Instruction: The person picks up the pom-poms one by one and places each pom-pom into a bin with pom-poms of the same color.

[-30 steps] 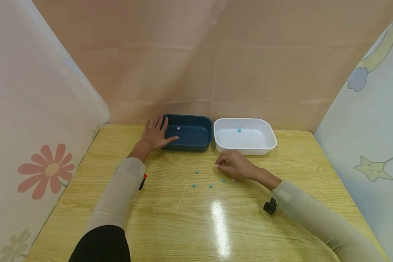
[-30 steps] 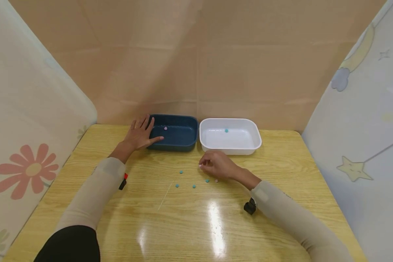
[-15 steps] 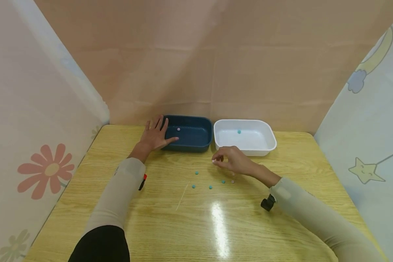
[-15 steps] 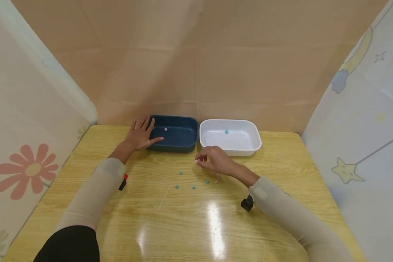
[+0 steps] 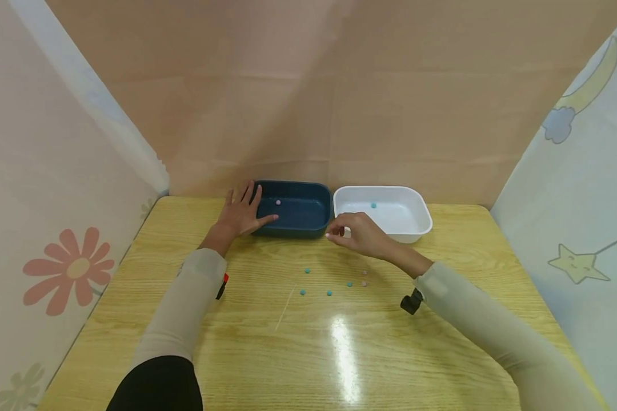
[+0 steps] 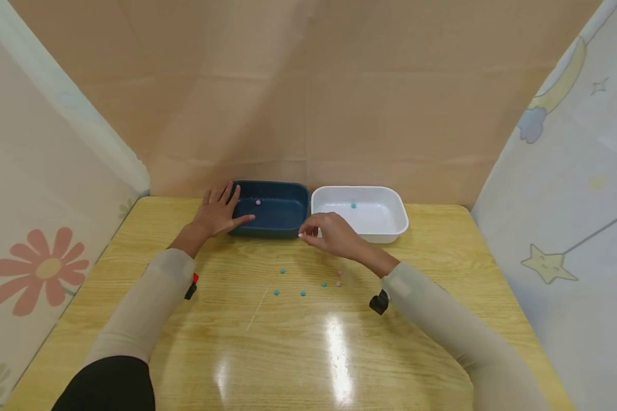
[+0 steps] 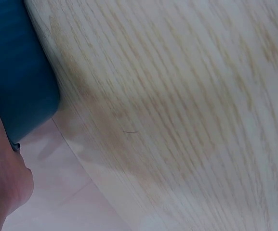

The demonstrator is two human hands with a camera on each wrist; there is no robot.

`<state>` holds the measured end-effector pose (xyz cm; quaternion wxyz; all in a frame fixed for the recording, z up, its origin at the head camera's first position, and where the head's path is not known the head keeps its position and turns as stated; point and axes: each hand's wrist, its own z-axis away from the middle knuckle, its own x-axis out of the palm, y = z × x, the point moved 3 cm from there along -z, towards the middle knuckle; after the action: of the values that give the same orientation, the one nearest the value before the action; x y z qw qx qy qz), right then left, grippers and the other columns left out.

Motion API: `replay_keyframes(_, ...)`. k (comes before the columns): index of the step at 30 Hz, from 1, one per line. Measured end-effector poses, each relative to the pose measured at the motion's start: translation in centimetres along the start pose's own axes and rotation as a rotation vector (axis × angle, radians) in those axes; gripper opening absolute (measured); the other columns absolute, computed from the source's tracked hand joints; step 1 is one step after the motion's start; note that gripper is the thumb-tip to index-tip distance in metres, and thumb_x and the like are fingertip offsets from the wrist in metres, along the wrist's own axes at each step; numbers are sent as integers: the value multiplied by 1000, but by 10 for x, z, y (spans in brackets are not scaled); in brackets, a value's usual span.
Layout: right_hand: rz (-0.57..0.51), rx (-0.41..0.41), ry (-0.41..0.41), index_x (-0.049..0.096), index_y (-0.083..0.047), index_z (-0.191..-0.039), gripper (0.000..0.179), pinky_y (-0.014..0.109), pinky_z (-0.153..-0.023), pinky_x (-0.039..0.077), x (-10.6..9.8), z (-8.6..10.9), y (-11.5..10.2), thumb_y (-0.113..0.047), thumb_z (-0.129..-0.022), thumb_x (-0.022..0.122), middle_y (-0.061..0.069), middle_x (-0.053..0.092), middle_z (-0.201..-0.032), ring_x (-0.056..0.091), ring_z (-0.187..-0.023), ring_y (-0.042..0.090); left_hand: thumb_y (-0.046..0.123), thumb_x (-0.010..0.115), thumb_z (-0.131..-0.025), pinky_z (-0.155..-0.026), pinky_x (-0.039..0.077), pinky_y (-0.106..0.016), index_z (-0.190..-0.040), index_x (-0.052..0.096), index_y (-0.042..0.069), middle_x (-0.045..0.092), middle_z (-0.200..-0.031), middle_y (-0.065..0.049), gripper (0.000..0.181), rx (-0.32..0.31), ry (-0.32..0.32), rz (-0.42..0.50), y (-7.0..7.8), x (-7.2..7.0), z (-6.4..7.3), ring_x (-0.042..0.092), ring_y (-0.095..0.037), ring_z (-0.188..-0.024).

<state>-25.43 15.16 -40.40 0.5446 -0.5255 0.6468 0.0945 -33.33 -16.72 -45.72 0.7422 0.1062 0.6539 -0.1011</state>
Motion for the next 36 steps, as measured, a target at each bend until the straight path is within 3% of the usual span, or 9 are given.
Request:
replay_keyframes(4, 17, -21, 20, 81, -4, -101, 7, 45, -67, 59, -3, -9, 0, -7, -95, 80, 3, 76, -89, 66, -75, 13, 83, 32, -100, -129, -5, -62, -171, -6, 12, -14, -177, -15, 108, 1, 0, 5, -1, 0, -1, -11, -33, -164)
replay_keyframes(13, 72, -17, 33, 80, -3, -102, 9, 35, -69, 57, -10, -31, -2, -10, -95, 80, 5, 76, -88, 69, -76, 16, 82, 33, -101, -129, -4, -62, -171, -6, 12, -13, -177, -15, 106, 2, 5, 3, -1, 0, -1, -11, -33, -164)
replay_keyframes(26, 89, 60, 45, 80, -1, -104, 14, 40, -72, 57, -14, -54, 10, -13, -99, 76, 7, 76, -87, 69, -77, 21, 79, 35, -102, -129, -1, -63, -171, -1, 9, -9, -177, -18, 105, 15, 35, -9, 2, -5, 5, -6, -36, -164)
replay_keyframes(36, 96, 162, 20, 81, -2, -106, 14, 40, -74, 58, -12, -67, 25, -14, -100, 75, 7, 77, -89, 70, -81, 21, 87, 26, -97, -129, -4, -62, -171, -3, 10, -11, -177, -17, 111, 14, 21, -2, 0, -2, 4, -8, -35, -164)
